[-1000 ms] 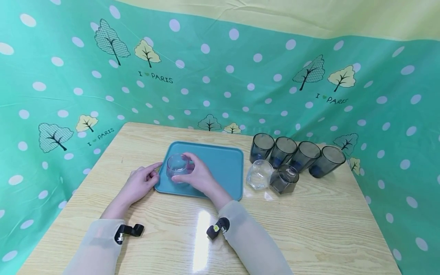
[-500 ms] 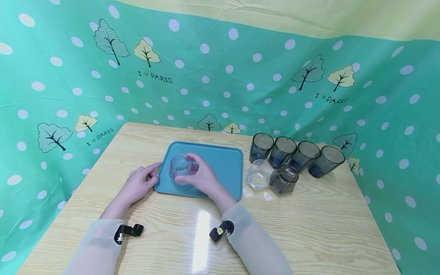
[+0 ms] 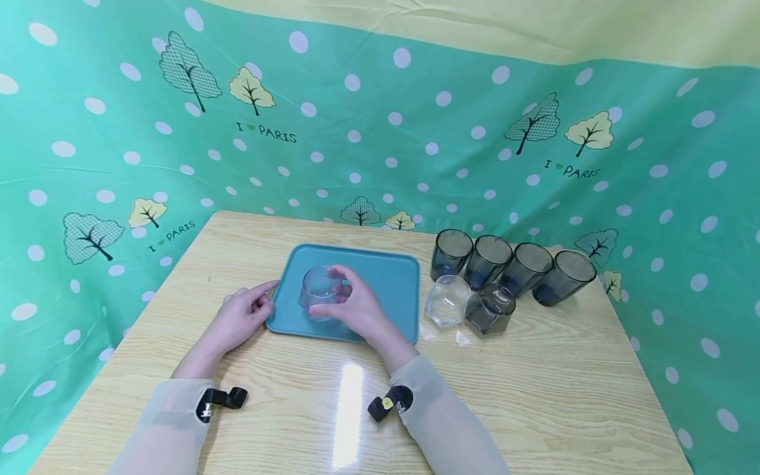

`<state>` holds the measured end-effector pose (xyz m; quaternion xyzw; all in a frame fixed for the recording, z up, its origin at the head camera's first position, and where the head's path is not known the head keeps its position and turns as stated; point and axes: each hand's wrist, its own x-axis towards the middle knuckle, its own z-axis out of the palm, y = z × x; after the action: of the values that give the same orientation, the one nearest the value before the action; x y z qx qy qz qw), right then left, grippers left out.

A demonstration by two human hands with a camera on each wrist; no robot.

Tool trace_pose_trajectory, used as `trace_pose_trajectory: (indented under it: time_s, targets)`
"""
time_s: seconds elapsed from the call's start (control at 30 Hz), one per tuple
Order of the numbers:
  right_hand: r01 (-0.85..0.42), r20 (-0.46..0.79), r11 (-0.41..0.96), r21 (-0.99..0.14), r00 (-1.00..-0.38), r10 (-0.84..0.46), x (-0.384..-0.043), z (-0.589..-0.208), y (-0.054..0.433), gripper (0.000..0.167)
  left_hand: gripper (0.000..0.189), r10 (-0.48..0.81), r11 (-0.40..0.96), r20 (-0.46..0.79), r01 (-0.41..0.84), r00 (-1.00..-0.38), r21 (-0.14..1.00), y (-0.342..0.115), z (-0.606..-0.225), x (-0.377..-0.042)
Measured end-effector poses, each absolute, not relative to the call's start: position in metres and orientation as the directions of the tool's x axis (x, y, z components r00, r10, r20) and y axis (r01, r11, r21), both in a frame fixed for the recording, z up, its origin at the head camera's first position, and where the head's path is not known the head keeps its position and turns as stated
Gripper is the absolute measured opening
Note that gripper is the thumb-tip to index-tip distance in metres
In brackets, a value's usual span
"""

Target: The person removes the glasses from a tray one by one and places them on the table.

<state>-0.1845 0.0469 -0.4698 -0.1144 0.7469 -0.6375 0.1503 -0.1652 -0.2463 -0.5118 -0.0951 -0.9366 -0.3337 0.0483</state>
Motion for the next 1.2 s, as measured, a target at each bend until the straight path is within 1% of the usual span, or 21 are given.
trace_pose_trajectory:
  time_s: [0.23,0.5,0.87,1.1,1.2]
  targets:
    - [0.018,-0.069,0.145,-0.989,-0.934,-0.350,-0.182,-0.466,0.053,0.079,0.048,0.150,0.755,0.166,0.221,-0.975,0.617,-0.246,-0.511,-0.165]
    - [0.014,-0.067,0.148,-0.989,-0.930,-0.362,-0.180,-0.459,0.064,0.086,0.049,0.145,0.764,0.169,0.219,-0.975,0.607,-0.246,-0.512,-0.167]
    - [0.023,-0.075,0.160,-0.987,-0.943,-0.323,-0.173,-0.448,0.078,0.084,0.049,0.148,0.764,0.165,0.219,-0.975,0.607,-0.246,-0.512,-0.166]
    - [0.024,-0.080,0.192,-0.981,-0.953,-0.291,-0.168,-0.438,0.091,0.083,0.049,0.146,0.763,0.159,0.214,-0.976,0.610,-0.247,-0.513,-0.166]
    - [0.015,-0.072,0.197,-0.980,-0.956,-0.285,-0.167,-0.434,0.097,0.084,0.049,0.144,0.763,0.155,0.209,-0.978,0.612,-0.247,-0.513,-0.166]
